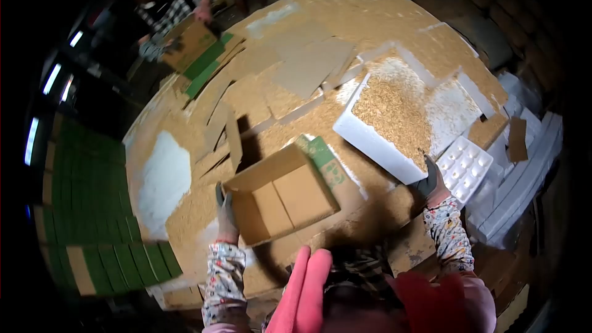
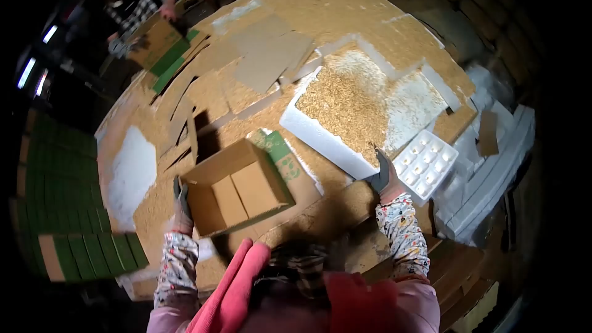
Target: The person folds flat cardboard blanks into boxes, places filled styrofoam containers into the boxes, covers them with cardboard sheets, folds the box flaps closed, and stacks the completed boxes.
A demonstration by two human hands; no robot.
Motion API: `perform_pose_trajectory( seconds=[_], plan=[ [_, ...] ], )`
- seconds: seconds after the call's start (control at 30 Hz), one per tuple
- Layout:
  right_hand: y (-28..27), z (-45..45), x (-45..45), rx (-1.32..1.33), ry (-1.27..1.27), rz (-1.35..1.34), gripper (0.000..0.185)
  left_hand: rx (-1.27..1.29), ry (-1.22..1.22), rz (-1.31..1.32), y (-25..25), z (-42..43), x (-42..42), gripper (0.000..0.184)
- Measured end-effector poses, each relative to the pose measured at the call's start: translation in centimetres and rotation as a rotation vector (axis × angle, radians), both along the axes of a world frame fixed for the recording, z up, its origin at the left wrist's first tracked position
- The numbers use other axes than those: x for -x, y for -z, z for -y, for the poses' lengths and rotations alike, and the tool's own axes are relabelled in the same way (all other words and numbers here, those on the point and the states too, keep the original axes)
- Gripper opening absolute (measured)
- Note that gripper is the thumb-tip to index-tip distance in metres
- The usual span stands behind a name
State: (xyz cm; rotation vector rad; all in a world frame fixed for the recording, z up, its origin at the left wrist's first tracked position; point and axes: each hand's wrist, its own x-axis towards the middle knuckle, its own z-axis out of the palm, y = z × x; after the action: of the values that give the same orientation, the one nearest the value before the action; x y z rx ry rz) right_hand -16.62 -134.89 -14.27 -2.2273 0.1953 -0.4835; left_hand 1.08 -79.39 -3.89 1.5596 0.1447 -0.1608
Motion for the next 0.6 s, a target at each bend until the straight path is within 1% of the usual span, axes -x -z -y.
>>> perform_pose_trajectory(
  seconds=[0.03, 0.07, 0.1, 0.13, 0.17, 0.23, 0.27, 0.3, 0.33, 0.37, 0.4, 0.43, 0.47, 0.5, 0.53, 0.57, 0.6],
  plan=[
    [-3.4, -1.6, -1.3, 0.066, -0.138, 0.017, 0.056, -0.122, 0.074, 0.084, 1.5, -1.6, -0.9, 0.046],
    [-6.6, -3.2, -2.7, 0.134, -0.270, 0.025, 0.056, 0.268, -0.035, -0.026, 0.8, 0.1, -1.7, 0.046],
    [-9.2, -4.1, -4.2, 0.224, -0.409, 0.120, 0.057, 0.582, -0.128, -0.114, 1.6, 0.8, -2.4, 0.045],
    [-11.7, -4.9, -5.3, 0.357, -0.489, 0.172, 0.048, 0.636, -0.118, -0.132, 1.9, 1.2, -3.3, 0.046],
    [-17.1, -7.9, -6.6, 0.378, -0.626, 0.082, 0.041, 0.689, -0.093, -0.149, 2.6, 1.5, -3.7, 0.047],
    [-21.5, -11.6, -9.2, 0.305, -0.732, -0.128, 0.035, 0.777, -0.096, -0.238, 4.2, 2.2, -4.4, 0.043],
    [-23.1, -14.2, -9.9, -0.092, -0.671, -0.378, 0.039, 0.848, -0.091, -0.239, 7.7, 2.6, -5.5, 0.043],
    [-24.7, -16.8, -10.6, -0.497, -0.505, -0.560, 0.045, 1.001, -0.079, -0.229, 8.2, 3.6, -5.5, 0.044],
    [-24.9, -19.0, -11.4, -0.506, -0.492, -0.583, 0.047, 1.153, -0.063, -0.226, 8.4, 4.6, -5.5, 0.045],
    [-24.8, -21.0, -12.1, -0.519, -0.469, -0.605, 0.049, 1.054, -0.046, -0.270, 7.6, 4.6, -4.8, 0.046],
    [-25.0, -23.8, -12.2, -0.177, -0.461, -0.598, 0.048, 0.956, -0.024, -0.314, 6.8, 4.6, -4.2, 0.047],
    [-23.3, -24.4, -12.4, -0.084, -0.460, -0.625, 0.044, 0.861, 0.002, -0.359, 5.9, 4.6, -3.6, 0.049],
    [-21.0, -24.3, -12.3, -0.074, -0.454, -0.634, 0.039, 0.959, 0.101, -0.387, 7.0, 3.2, -3.7, 0.048],
    [-20.3, -25.5, -12.0, -0.225, -0.288, -0.803, 0.033, 1.049, 0.202, -0.407, 8.3, 1.2, -4.2, 0.047],
    [-17.0, -24.7, -11.5, -0.372, -0.305, -0.727, 0.021, 0.892, 0.100, -0.265, 5.5, -0.7, -3.6, 0.046],
    [-16.7, -25.8, -10.9, -0.513, -0.210, -0.766, 0.023, 0.535, 0.061, -0.181, 3.9, -2.3, -4.2, 0.055],
    [-13.4, -24.6, -10.3, -0.523, -0.198, -0.691, 0.029, 0.164, 0.016, -0.143, 2.2, -3.9, -4.7, 0.065]
  ],
)
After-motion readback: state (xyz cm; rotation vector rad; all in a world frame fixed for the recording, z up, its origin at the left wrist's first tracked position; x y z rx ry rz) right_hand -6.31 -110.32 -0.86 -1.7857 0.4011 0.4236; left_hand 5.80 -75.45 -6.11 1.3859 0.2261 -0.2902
